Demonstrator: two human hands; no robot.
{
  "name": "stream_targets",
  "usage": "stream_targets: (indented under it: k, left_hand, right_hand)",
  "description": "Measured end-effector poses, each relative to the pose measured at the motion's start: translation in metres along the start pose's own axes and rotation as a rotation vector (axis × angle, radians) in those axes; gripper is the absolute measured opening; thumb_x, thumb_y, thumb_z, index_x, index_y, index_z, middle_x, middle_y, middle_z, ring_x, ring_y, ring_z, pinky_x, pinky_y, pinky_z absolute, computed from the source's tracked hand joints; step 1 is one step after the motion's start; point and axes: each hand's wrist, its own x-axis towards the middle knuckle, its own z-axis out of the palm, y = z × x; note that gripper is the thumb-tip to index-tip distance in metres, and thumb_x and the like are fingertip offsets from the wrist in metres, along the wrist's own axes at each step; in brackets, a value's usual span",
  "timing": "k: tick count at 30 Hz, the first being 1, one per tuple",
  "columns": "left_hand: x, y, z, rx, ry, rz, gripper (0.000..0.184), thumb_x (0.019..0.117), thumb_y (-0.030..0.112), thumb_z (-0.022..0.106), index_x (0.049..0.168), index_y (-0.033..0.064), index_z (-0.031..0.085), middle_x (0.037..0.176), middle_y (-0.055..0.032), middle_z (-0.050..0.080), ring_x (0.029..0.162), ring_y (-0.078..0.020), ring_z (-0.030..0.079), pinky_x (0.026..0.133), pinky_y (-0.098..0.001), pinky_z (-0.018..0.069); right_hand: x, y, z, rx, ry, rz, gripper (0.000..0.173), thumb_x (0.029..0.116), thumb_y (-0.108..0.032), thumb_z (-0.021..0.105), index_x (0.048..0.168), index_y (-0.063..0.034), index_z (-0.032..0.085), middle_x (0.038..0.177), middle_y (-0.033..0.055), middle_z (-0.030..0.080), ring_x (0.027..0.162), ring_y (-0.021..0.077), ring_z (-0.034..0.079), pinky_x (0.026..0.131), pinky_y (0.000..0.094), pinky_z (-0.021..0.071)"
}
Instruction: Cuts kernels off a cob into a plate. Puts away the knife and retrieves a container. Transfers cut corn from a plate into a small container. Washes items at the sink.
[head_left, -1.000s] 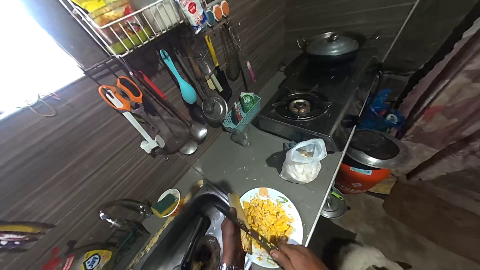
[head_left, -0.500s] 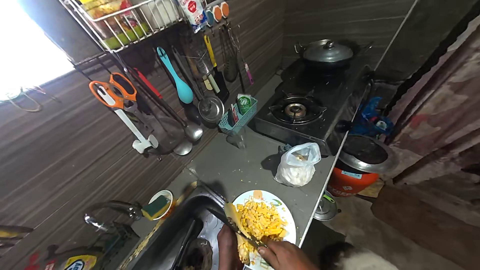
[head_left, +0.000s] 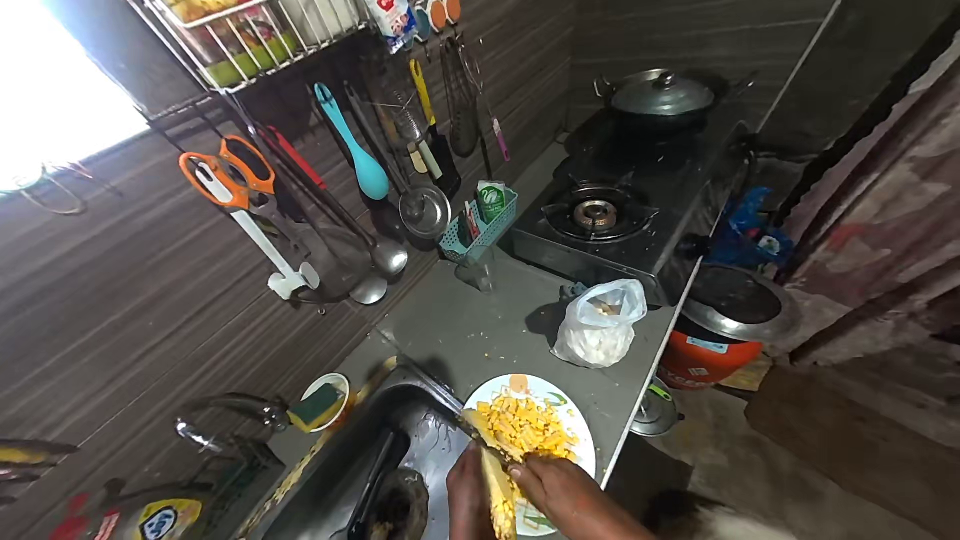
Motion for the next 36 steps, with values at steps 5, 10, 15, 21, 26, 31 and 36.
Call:
stream_targets:
  k: [5, 10, 15, 21, 26, 31, 36]
  left_hand:
    - [0.000, 0.010, -0.009, 0.039, 0.022, 0.004, 0.037, 0.1095, 0.027, 0.048, 0.102, -0.0019, 0.069, 0.079, -0.0107, 0.068, 0.069, -0.0160, 0.067, 0.065, -0.0335, 0.0584]
    - [-0.016, -0.006, -0.011, 0.040, -0.012, -0.006, 0.038, 0.1100, 0.027, 0.046, 0.103, -0.0024, 0.069, 0.077, -0.0097, 0.068, 0.066, -0.0147, 0.067, 0.063, -0.0326, 0.0591]
    - [-0.030, -0.015, -0.019, 0.036, -0.047, -0.020, 0.036, 0.1100, 0.025, 0.045, 0.103, -0.0017, 0.068, 0.077, -0.0077, 0.069, 0.066, -0.0132, 0.067, 0.064, -0.0313, 0.0594]
    - [-0.032, -0.018, -0.020, 0.037, -0.063, -0.022, 0.035, 0.1097, 0.023, 0.045, 0.104, -0.0028, 0.068, 0.077, -0.0090, 0.069, 0.067, -0.0139, 0.068, 0.063, -0.0312, 0.0594]
    - [-0.035, -0.010, -0.025, 0.054, -0.057, -0.018, 0.034, 0.1100, 0.022, 0.044, 0.106, -0.0023, 0.067, 0.078, -0.0081, 0.069, 0.068, -0.0129, 0.068, 0.065, -0.0311, 0.0596]
    - [-0.053, -0.019, -0.032, 0.081, -0.194, 0.029, 0.033, 0.1095, 0.019, 0.043, 0.117, -0.0045, 0.065, 0.083, -0.0080, 0.071, 0.071, -0.0121, 0.069, 0.068, -0.0304, 0.0605]
    - [-0.023, -0.010, -0.036, -0.070, -0.074, -0.117, 0.038, 0.1090, 0.028, 0.041, 0.100, 0.0008, 0.066, 0.075, -0.0097, 0.066, 0.060, -0.0176, 0.064, 0.053, -0.0338, 0.0557]
  right_hand:
    - [-0.012, 0.003, 0.007, 0.000, 0.034, -0.006, 0.080, 0.1041, -0.069, 0.023, 0.110, -0.0041, 0.069, 0.098, 0.0189, 0.072, 0.099, 0.0366, 0.071, 0.088, 0.0583, 0.0561]
    - [0.000, -0.004, 0.001, 0.001, 0.001, -0.007, 0.079, 0.1047, -0.068, 0.021, 0.113, -0.0036, 0.066, 0.102, 0.0193, 0.071, 0.103, 0.0364, 0.070, 0.090, 0.0579, 0.0548]
    - [0.007, -0.006, 0.008, 0.010, -0.003, -0.016, 0.080, 0.1044, -0.069, 0.022, 0.109, -0.0043, 0.069, 0.103, 0.0173, 0.071, 0.105, 0.0342, 0.069, 0.092, 0.0566, 0.0547]
    - [0.007, -0.009, 0.004, 0.043, -0.016, -0.014, 0.078, 0.1057, -0.066, 0.021, 0.113, -0.0042, 0.068, 0.108, 0.0182, 0.070, 0.108, 0.0343, 0.068, 0.096, 0.0559, 0.0533]
    - [0.000, -0.006, 0.005, 0.056, -0.020, -0.004, 0.078, 0.1056, -0.066, 0.022, 0.116, -0.0039, 0.068, 0.108, 0.0198, 0.071, 0.110, 0.0361, 0.068, 0.097, 0.0574, 0.0525]
    - [0.004, -0.001, -0.001, 0.120, 0.040, 0.014, 0.076, 0.1067, -0.064, 0.022, 0.110, -0.0046, 0.069, 0.099, 0.0176, 0.070, 0.100, 0.0340, 0.069, 0.092, 0.0561, 0.0539]
    - [-0.011, -0.001, 0.003, 0.110, 0.001, 0.007, 0.075, 0.1064, -0.064, 0.023, 0.111, -0.0049, 0.069, 0.099, 0.0176, 0.071, 0.101, 0.0338, 0.069, 0.093, 0.0553, 0.0537]
